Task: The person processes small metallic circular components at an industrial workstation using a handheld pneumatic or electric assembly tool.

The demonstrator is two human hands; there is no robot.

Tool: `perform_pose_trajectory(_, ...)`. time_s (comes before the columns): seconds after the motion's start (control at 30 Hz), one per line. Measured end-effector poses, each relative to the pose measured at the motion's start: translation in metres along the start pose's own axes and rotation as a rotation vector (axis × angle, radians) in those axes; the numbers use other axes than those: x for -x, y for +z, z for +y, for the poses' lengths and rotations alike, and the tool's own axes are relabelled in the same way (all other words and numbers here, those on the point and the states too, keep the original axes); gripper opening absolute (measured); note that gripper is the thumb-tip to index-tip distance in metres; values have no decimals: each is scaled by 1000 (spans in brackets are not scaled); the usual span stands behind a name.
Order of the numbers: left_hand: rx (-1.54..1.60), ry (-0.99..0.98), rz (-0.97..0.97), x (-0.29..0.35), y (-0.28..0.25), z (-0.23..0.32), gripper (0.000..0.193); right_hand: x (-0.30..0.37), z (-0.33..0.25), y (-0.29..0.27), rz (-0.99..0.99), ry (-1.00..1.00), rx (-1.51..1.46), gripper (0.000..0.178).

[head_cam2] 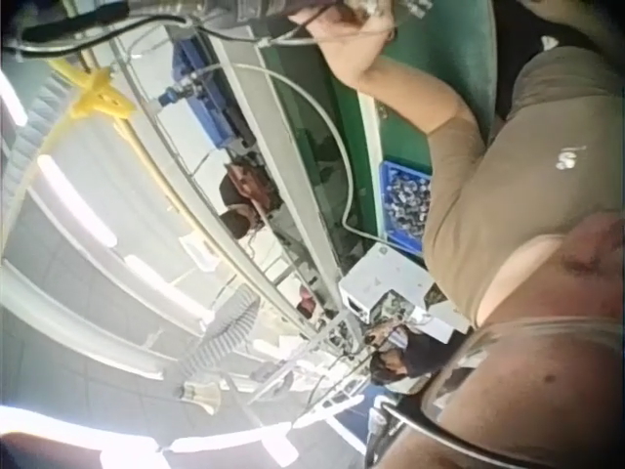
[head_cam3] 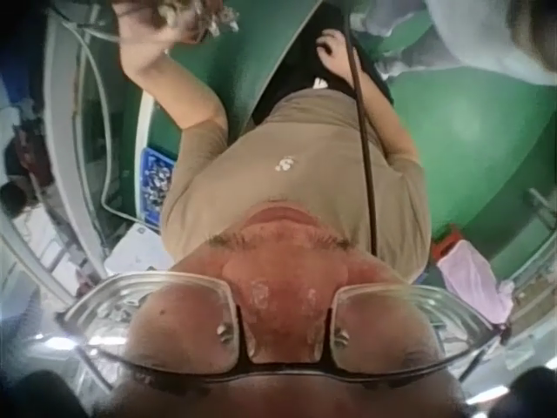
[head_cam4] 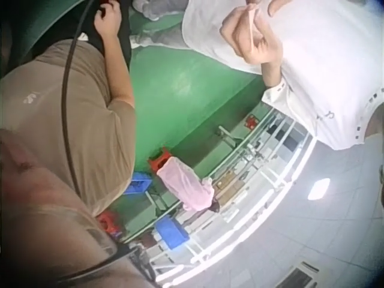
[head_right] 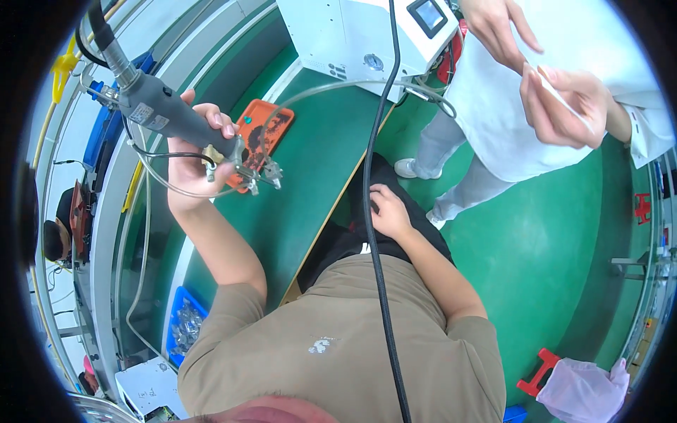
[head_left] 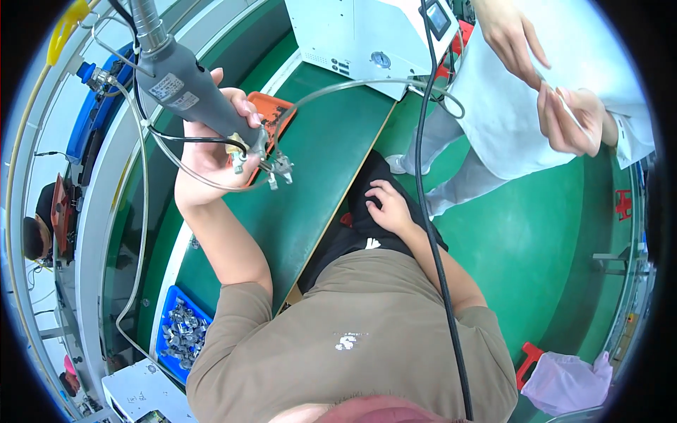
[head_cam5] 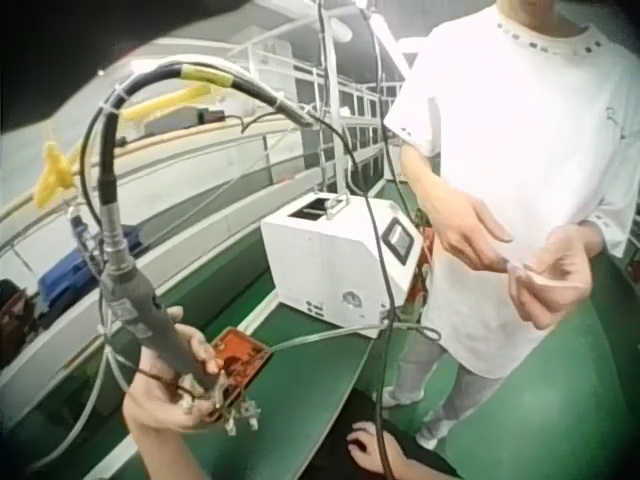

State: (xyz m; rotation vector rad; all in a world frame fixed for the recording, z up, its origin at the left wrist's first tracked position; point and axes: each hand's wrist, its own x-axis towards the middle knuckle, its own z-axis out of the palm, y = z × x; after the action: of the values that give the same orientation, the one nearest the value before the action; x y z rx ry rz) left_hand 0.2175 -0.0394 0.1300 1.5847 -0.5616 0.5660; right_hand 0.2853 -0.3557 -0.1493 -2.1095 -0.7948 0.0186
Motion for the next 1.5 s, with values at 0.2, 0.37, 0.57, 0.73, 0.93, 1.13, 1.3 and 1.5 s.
perform_pose_trajectory(0.2, 402, 67, -78, -12, 2, -15, 106, -1, 6, 3, 20, -75, 45, 20)
perform_pose_trajectory(0.37, 330, -11, 117, -23, 10, -12, 58, -5, 12, 7, -17, -63, 49, 19)
perform_pose_trajectory(0.57, 428, 123, 221, -30, -6, -29, 41, -11, 11, 11, 57, -73, -92, 14)
perform_pose_trajectory(0.73, 495, 206, 218, -28, -18, -29, 40, -10, 16, 9, 73, 26, -217, 11)
perform_pose_trajectory(0.93, 461, 212, 192, -28, -16, -30, 41, -9, 15, 7, 89, 36, -218, 10)
perform_pose_trajectory(1.13, 488, 216, 209, -29, -13, -32, 40, -9, 19, 9, 110, 41, -242, 9)
perform_pose_trajectory(1.3, 474, 256, 226, -28, -12, -29, 43, -10, 28, 11, 104, 60, -212, 9)
perform_pose_trajectory(1.5, 396, 261, 286, -26, -14, -13, 39, -10, 27, 8, 96, 34, -138, 8)
